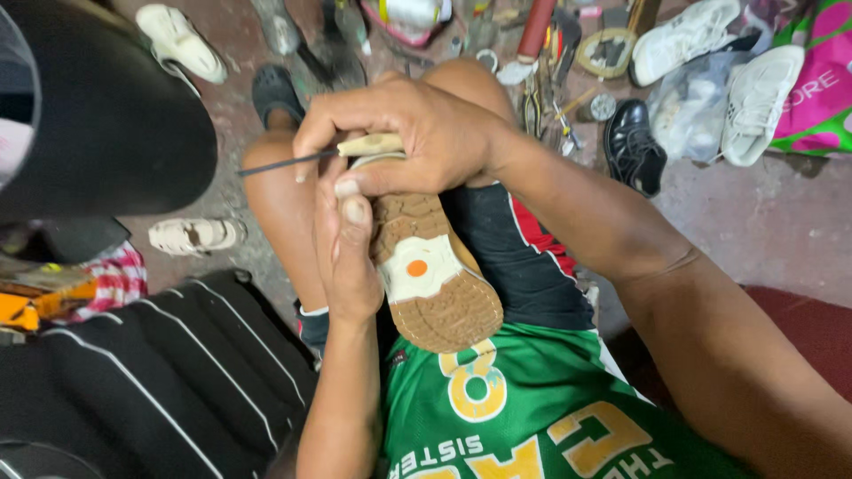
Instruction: The person is repairing a tan work boot by stitching the sole to the upper. They use a stitching awl to pierce the sole and pull a thread through, then use a knife to trim excess material. The task is performed while sitting on the floor in a cluttered workshop.
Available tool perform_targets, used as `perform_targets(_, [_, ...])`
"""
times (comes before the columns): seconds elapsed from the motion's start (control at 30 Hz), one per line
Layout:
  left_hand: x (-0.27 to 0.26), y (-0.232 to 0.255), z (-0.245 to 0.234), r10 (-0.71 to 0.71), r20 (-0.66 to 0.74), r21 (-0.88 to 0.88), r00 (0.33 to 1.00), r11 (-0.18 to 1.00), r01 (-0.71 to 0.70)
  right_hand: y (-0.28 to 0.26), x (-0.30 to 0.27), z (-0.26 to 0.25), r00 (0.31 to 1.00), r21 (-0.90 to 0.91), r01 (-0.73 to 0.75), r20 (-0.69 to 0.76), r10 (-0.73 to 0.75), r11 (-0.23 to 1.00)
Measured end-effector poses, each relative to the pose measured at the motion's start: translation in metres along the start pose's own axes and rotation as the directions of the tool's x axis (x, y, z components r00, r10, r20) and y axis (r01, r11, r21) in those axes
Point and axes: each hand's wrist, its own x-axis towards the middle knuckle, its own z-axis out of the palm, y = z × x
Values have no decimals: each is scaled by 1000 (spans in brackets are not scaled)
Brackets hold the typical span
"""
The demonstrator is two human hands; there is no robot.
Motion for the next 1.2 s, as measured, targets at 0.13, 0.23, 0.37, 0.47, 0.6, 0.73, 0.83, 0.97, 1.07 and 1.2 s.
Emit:
perform_targets(0.13, [-9, -12, -1, -117, -136, -126, 984, 987, 100, 21, 1, 9, 999, 65, -5, -45, 8, 998])
perform_targets(0.23, [-13, -16, 9, -166, -155, -339, 974, 935, 105, 37, -6, 22, 983, 229, -57, -157, 95, 972])
perform_targets(0.37, [-6, -26, 9, -80, -90, -280, 993, 959, 52, 50, -22, 32, 888, 486, -106, -347, 302, 868])
perform_targets(0.47, [3, -28, -7, -64, 0, -140, 998, 988, 63, 49, -32, 33, 809, 464, -58, -497, 314, 884])
perform_targets(0.6, [10, -24, -22, -35, 90, -2, 995, 999, 35, 30, -50, 31, 718, 340, -213, -582, 383, 916])
perform_targets(0.73, [17, -14, -27, -46, 126, 150, 991, 988, 27, 7, -58, 37, 655, 362, -282, -604, 454, 888])
perform_targets(0.83, [26, -18, -26, -29, 92, 153, 995, 988, 15, -21, -69, 45, 617, 232, -431, -630, 473, 872])
perform_targets(0.97, [33, -22, -27, 17, 16, 28, 1000, 999, -17, -52, -78, 60, 669, -197, -551, -685, 288, 811])
perform_targets(1.07, [39, -25, -25, 11, -48, -64, 999, 998, -14, -68, -85, 77, 673, -368, -609, -709, 212, 703])
perform_targets(1.2, [40, -27, -22, -11, -93, -141, 996, 990, -2, -77, -87, 95, 615, -370, -694, -751, 241, 618])
